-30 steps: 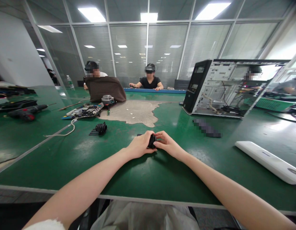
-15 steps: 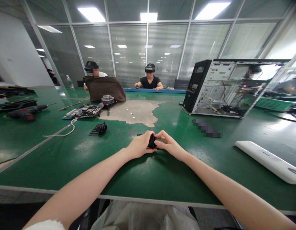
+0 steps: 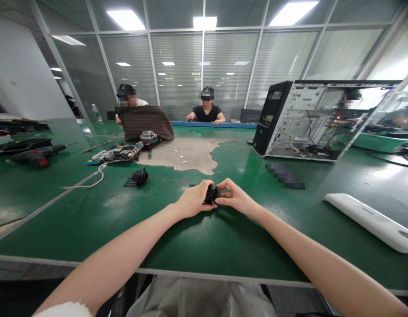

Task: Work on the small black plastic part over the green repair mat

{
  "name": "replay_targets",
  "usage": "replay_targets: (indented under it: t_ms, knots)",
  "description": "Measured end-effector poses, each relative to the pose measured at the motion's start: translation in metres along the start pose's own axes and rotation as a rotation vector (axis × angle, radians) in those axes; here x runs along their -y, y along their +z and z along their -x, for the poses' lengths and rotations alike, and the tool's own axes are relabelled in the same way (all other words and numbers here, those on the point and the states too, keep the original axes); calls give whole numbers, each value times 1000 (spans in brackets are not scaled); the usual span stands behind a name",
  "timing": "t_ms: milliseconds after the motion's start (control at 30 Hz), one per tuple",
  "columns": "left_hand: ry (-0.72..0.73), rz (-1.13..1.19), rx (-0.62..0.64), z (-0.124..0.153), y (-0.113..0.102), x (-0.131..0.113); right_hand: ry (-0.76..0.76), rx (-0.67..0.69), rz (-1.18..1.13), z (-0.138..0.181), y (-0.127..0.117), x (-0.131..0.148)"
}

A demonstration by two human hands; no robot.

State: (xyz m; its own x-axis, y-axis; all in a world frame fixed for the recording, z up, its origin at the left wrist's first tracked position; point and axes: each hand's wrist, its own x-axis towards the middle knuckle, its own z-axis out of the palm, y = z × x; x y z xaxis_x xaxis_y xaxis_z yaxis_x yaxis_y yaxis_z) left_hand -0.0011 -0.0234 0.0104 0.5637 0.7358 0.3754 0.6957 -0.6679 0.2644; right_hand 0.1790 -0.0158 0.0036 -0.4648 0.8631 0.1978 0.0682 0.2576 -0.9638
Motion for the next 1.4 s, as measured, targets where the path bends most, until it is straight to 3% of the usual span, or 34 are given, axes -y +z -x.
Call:
replay_targets:
  t_ms: [500, 767, 933, 1067, 1233, 1400]
  knots:
    - [-7, -48, 24, 3, -1, -7, 76, -41, 73, -10, 6, -7]
    - [-73, -12, 99, 9, -9, -5, -23, -45, 273, 0, 17, -3]
    - [-181, 31, 208, 34, -40, 21, 44, -91, 377, 4, 2, -3]
    - [-316, -64, 246, 81, -81, 68, 29, -108, 414, 3, -4, -4]
    - [-426, -204, 316, 131, -124, 119, -49, -91, 410, 0, 5, -5]
    - [-471, -174, 533, 129, -154, 128, -67, -78, 445, -1, 7, -7]
